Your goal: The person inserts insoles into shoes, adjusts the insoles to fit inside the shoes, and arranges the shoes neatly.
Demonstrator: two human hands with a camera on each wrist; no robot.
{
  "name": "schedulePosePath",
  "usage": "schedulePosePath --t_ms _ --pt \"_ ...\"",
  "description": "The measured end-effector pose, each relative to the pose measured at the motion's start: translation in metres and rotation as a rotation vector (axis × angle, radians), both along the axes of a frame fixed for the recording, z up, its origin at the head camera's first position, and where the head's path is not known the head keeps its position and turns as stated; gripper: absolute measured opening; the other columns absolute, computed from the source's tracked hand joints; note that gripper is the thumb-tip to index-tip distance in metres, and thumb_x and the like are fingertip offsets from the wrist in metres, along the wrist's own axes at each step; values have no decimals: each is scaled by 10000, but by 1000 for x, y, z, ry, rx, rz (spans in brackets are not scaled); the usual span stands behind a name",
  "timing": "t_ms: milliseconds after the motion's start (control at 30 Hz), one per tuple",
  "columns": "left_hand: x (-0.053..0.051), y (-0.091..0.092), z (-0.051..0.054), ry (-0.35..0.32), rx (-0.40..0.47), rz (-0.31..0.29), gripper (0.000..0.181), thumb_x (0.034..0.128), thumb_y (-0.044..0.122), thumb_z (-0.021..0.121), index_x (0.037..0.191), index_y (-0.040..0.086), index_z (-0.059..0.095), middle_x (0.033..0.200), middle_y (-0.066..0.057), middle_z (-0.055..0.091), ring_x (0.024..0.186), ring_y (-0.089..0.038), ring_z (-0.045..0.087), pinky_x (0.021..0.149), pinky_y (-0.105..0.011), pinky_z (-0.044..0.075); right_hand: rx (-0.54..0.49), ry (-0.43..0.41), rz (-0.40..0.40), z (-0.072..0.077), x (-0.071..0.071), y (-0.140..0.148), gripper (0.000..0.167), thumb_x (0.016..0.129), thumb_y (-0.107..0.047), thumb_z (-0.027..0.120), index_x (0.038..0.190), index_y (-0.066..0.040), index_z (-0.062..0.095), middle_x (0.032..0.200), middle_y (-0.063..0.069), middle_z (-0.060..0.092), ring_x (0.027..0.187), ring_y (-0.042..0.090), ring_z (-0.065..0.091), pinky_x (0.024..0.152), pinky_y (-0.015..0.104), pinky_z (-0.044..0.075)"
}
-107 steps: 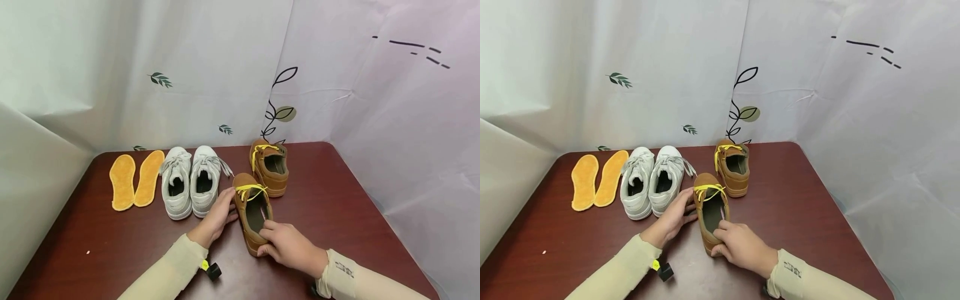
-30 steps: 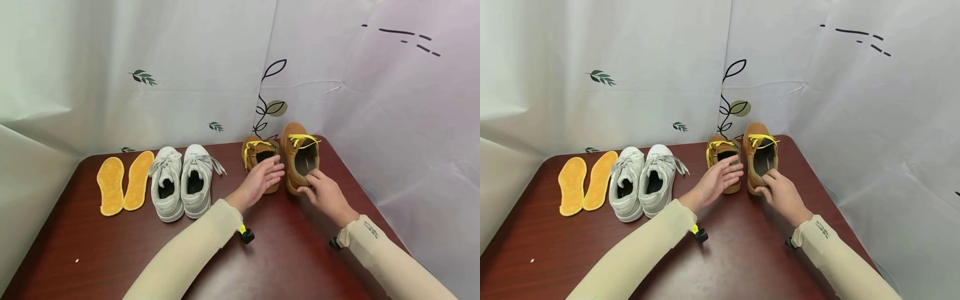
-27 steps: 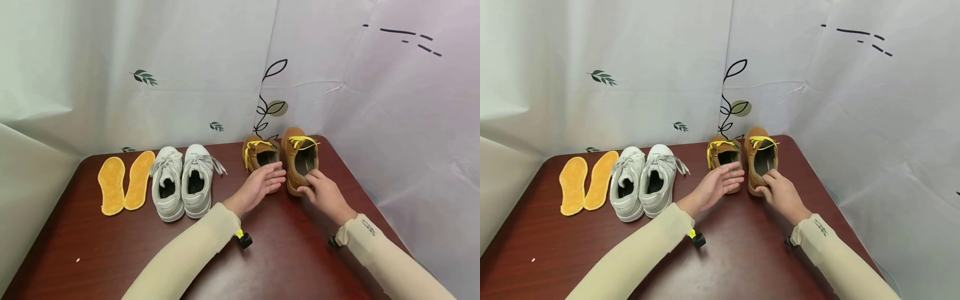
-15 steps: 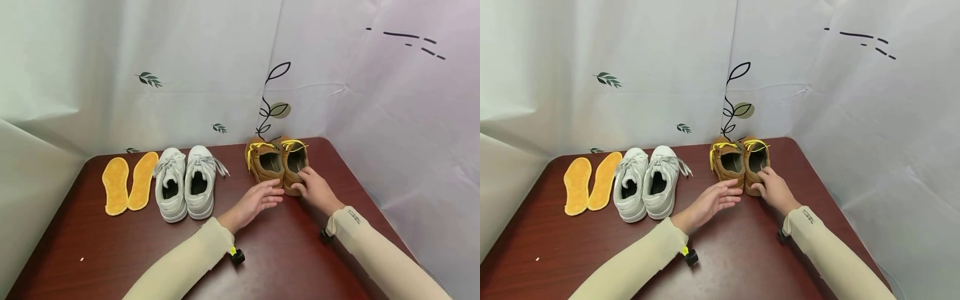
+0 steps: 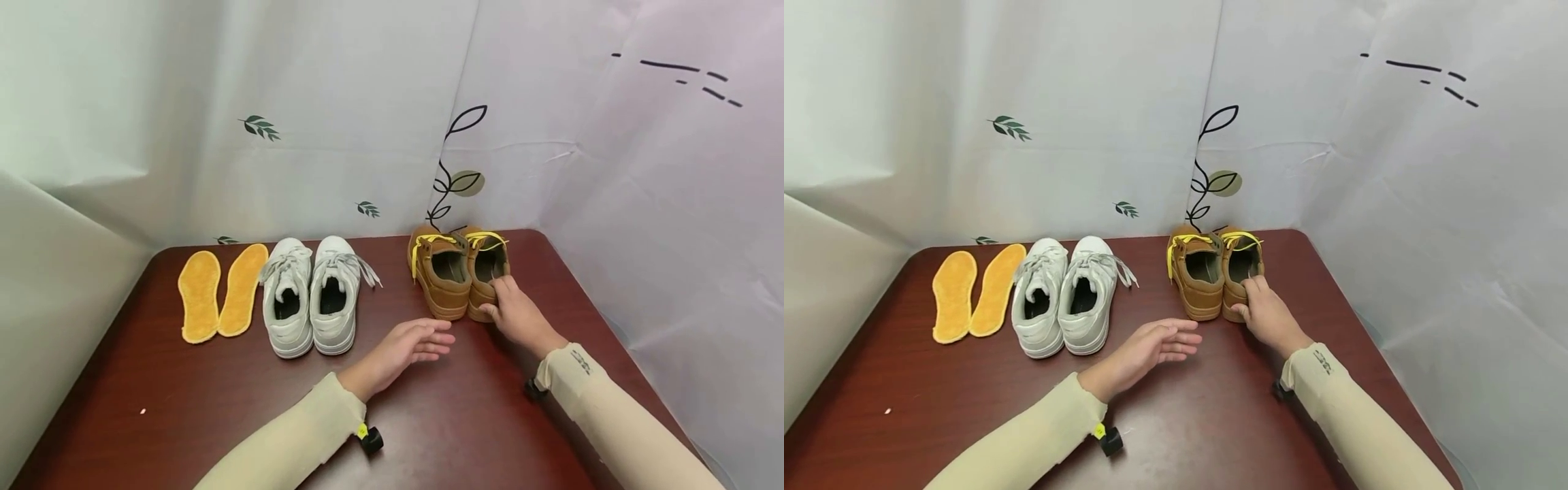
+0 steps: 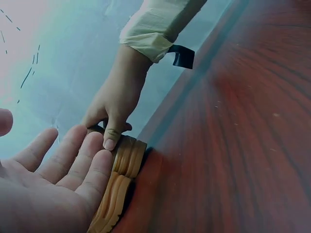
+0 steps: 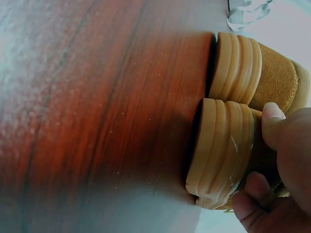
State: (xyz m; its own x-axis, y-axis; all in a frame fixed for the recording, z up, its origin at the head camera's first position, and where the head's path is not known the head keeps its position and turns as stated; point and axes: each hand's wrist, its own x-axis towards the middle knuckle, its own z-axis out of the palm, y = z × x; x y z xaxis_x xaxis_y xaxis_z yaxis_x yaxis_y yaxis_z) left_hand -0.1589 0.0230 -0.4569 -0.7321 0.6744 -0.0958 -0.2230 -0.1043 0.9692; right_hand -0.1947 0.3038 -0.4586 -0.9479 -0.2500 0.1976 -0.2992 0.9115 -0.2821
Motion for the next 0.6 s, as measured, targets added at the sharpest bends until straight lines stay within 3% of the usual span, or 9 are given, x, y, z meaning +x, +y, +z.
schedulePosePath --t_ms 367,600 --pt "18 -42 -3 -11 -11 11 449 1056 238 399 1353 -69 537 1278 -315 616 1196 -483 590 1016 -513 485 22 -63 21 2 0 1 509 981 -253 650 1332 43 429 1271 227 461 1051 333 542 854 481 491" --pt "19 -67 5 75 -10 80 434 1071 222 387 1293 -116 546 1220 -305 651 1184 -516 578 1026 -555 461 69 -78 3 14 -2 -6 463 969 -250 667 1277 26 458 1180 202 484 877 291 558 747 448 493"
